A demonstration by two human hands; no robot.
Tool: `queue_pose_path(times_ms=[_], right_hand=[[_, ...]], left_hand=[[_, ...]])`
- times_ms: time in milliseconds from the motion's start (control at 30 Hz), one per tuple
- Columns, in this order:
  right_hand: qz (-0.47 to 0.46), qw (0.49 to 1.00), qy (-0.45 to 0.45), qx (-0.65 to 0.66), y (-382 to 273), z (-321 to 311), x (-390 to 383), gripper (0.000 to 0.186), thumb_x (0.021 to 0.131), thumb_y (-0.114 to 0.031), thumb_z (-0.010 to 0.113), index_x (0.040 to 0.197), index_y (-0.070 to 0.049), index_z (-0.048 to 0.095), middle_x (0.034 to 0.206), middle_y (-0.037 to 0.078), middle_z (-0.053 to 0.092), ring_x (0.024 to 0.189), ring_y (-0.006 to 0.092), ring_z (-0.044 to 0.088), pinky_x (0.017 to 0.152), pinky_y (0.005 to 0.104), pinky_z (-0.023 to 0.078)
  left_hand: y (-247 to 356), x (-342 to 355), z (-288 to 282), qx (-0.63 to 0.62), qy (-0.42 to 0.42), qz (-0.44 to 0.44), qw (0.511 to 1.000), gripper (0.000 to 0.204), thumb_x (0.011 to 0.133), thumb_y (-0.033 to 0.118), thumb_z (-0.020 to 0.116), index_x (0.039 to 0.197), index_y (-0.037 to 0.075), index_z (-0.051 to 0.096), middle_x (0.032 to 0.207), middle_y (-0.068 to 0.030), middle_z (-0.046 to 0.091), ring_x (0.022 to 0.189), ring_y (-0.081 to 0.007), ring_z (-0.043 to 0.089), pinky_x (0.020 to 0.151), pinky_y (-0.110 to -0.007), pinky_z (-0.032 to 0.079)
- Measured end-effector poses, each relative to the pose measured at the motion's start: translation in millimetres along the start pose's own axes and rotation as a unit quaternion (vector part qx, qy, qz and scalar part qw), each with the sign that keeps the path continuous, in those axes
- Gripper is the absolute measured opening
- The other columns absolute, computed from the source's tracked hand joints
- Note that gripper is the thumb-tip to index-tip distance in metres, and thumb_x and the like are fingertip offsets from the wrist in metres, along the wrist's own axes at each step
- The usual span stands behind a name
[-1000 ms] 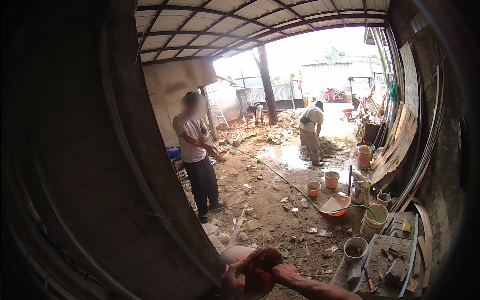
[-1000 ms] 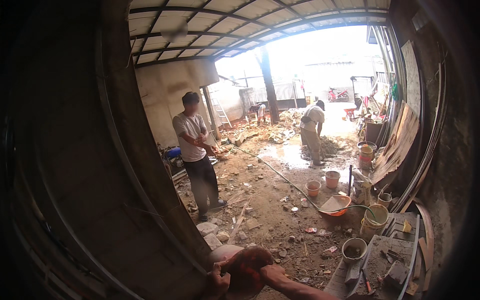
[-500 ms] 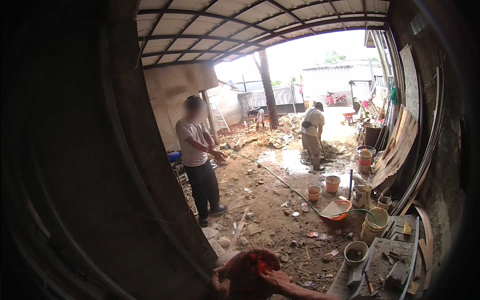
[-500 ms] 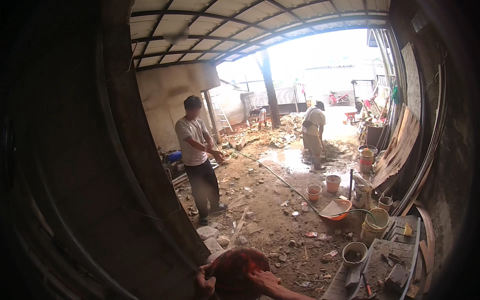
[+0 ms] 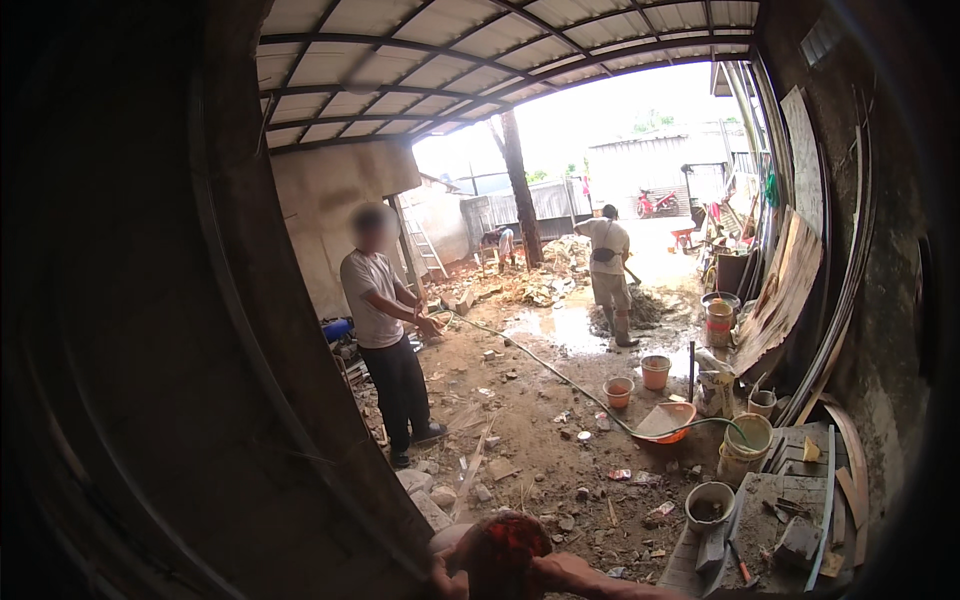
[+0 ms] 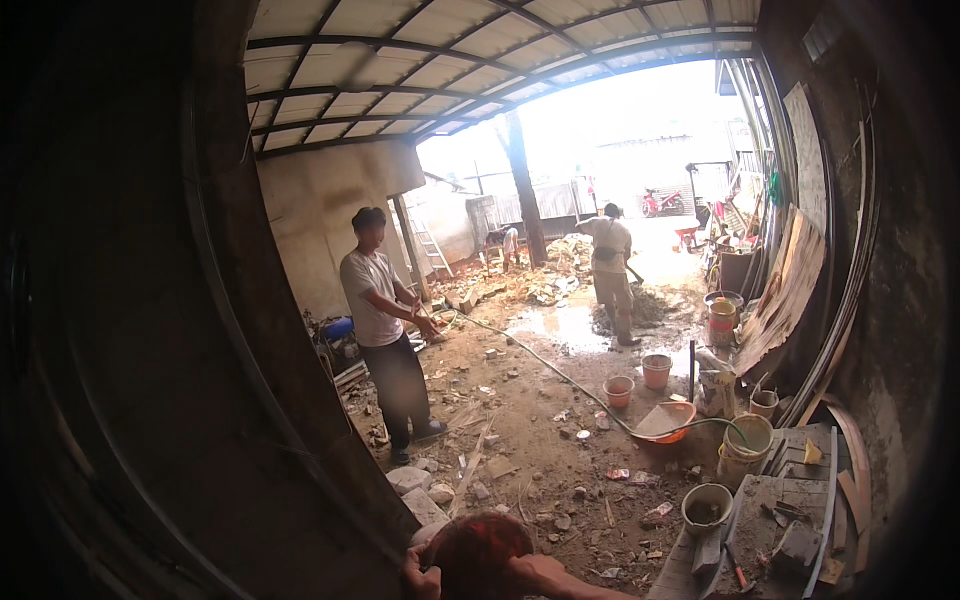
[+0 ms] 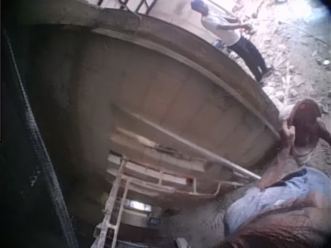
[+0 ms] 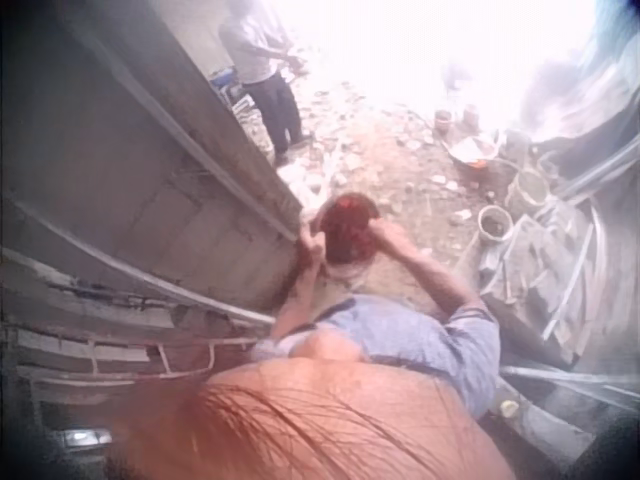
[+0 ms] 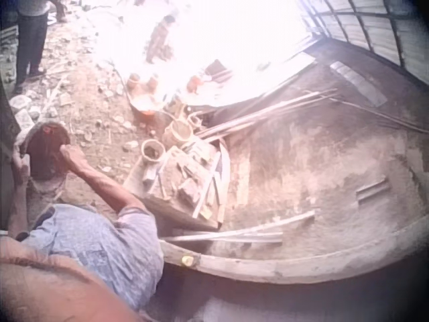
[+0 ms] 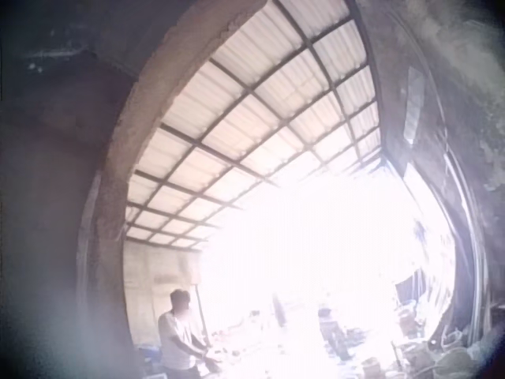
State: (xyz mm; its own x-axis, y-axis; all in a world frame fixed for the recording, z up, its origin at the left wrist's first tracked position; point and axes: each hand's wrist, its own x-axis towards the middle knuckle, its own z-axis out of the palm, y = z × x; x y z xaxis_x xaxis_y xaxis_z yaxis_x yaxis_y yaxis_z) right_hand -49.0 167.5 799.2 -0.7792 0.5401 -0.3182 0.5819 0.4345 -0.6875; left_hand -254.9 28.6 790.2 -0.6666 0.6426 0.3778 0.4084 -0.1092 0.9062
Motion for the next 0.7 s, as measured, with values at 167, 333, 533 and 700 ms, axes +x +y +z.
queue_pose_path(times_ms=[167,333,533,700], right_hand=[[0.035,0.984,-0.019,-0.171,1.1,-7.9,14.0,0.041,0.09,-0.03,0.063,0.122,-0.006,0.07,0.109,0.016,0.075,0.097,0.0315,0.073,0.084,0.0426,0.057],[-0.148,0.974,-0.066,0.156,-1.5,21.5,21.2,0.039,0.09,-0.03,0.064,0.122,-0.008,0.066,0.109,0.016,0.073,0.098,0.035,0.071,0.083,0.0457,0.056],[-0.138,0.988,-0.038,0.057,-25.2,26.2,2.9,0.038,0.09,-0.03,0.065,0.122,-0.011,0.06,0.109,0.017,0.071,0.1,0.0392,0.069,0.082,0.0493,0.055],[-0.149,0.963,0.05,-0.218,-37.0,3.4,-11.9,0.036,0.091,-0.031,0.065,0.12,-0.012,0.058,0.108,0.016,0.069,0.099,0.0404,0.069,0.079,0.0505,0.055]], left_hand=[[61.4,-7.7,18.3,0.123,-0.081,0.078,0.986,0.043,0.079,-0.002,0.053,0.12,0.003,0.065,0.119,-0.0172,0.072,0.113,-0.0298,0.068,0.112,-0.045,0.041],[67.8,-8.7,19.5,0.002,-0.088,0.127,0.988,0.045,0.078,-0.007,0.056,0.12,0.002,0.069,0.118,-0.0186,0.074,0.118,-0.0276,0.069,0.118,-0.046,0.037],[64.8,3.8,-15.4,-0.138,-0.054,-0.015,0.989,0.047,0.077,-0.007,0.057,0.124,-0.002,0.059,0.124,-0.015,0.066,0.116,-0.0197,0.062,0.11,-0.038,0.042],[55.1,-6.3,-42.3,-0.153,-0.023,-0.047,0.987,0.039,0.085,-0.005,0.054,0.123,0.0,0.055,0.114,-0.0062,0.061,0.102,-0.0106,0.059,0.096,-0.027,0.047]])
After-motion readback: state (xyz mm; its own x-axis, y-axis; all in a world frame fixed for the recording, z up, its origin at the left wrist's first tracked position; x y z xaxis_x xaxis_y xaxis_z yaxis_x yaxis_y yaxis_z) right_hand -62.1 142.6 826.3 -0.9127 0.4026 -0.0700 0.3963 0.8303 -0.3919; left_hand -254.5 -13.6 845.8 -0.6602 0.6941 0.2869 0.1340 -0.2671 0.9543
